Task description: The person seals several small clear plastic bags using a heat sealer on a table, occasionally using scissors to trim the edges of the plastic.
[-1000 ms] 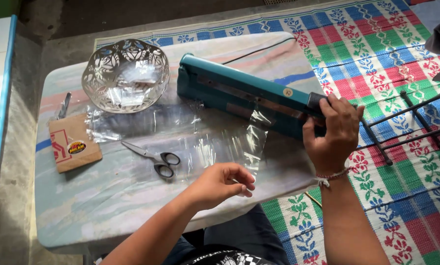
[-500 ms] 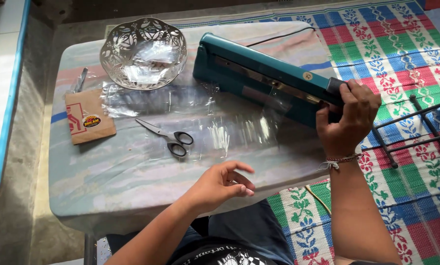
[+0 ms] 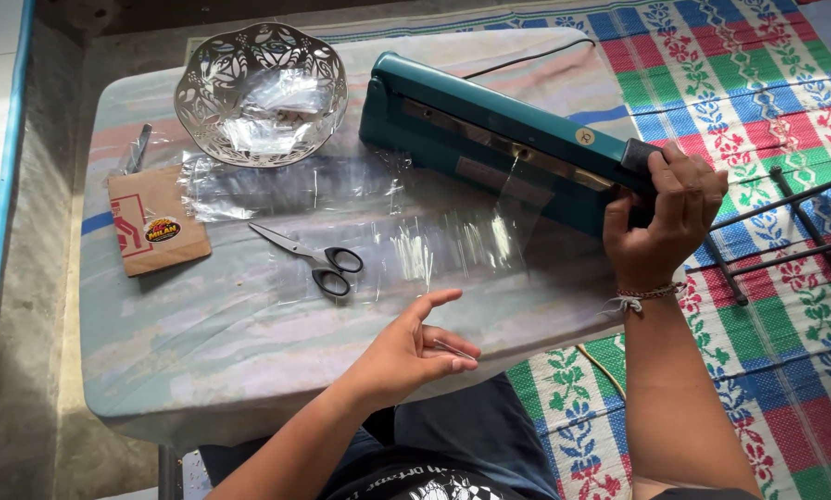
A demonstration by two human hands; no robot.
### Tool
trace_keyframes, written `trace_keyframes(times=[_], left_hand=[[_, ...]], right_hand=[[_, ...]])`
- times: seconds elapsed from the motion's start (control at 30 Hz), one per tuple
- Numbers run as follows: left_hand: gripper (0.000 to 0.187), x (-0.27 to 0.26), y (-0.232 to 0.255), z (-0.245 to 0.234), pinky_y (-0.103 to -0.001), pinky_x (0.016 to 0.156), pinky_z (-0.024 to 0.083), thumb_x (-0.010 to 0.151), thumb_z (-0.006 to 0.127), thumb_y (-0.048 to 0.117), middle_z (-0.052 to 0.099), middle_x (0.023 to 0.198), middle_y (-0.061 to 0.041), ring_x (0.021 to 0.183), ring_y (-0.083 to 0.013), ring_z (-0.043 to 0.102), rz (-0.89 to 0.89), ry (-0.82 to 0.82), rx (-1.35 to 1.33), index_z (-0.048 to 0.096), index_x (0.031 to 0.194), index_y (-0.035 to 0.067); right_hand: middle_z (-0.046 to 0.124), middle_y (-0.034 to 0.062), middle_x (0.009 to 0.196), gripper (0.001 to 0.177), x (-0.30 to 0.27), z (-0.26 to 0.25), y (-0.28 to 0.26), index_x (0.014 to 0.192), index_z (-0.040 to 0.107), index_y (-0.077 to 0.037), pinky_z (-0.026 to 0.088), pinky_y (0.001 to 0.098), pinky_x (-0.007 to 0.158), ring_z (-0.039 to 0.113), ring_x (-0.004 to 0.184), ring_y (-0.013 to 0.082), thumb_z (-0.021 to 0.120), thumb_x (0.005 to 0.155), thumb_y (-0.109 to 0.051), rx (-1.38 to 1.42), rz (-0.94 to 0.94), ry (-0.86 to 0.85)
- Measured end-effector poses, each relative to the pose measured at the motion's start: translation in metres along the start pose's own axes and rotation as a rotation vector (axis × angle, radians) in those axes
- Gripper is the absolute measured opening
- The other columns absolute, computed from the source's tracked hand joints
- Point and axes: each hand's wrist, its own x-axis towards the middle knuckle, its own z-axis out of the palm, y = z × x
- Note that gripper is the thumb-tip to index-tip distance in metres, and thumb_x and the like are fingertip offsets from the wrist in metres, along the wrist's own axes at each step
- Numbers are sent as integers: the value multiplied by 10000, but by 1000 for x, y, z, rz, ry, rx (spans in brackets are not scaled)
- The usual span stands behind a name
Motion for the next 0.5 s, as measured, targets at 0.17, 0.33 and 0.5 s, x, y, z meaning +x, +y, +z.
trace_keyframes(times=[0.17,0.33,0.5], left_hand=[[766,12,-21,-9,-342,975,608,861,727,23,784,1117,-175,1027,-244,785,38,-51,-102,409,1545,156],[685,18,-34,-12,-341,982,594,866,723,17,759,1159,-224,1048,-263,775,73,-99,-172,458,1492,106],[538,16,-25,-9,-364,973,634,909,674,119,756,1154,-243,1029,-264,763,-1,-64,-270,560,1416,-24]], right_hand=[[693,252,1292,347,-1,2,-1,1256,698,59,295,706,1141,592,1236,483,640,956,-106,6,22,0],[683,259,1283,363,-1,1,-1,1259,693,72,291,702,1136,576,1228,482,638,941,-94,1,15,-5],[676,248,1283,370,0,1,-3,1255,692,70,300,713,1128,558,1230,467,634,925,-88,3,16,3]])
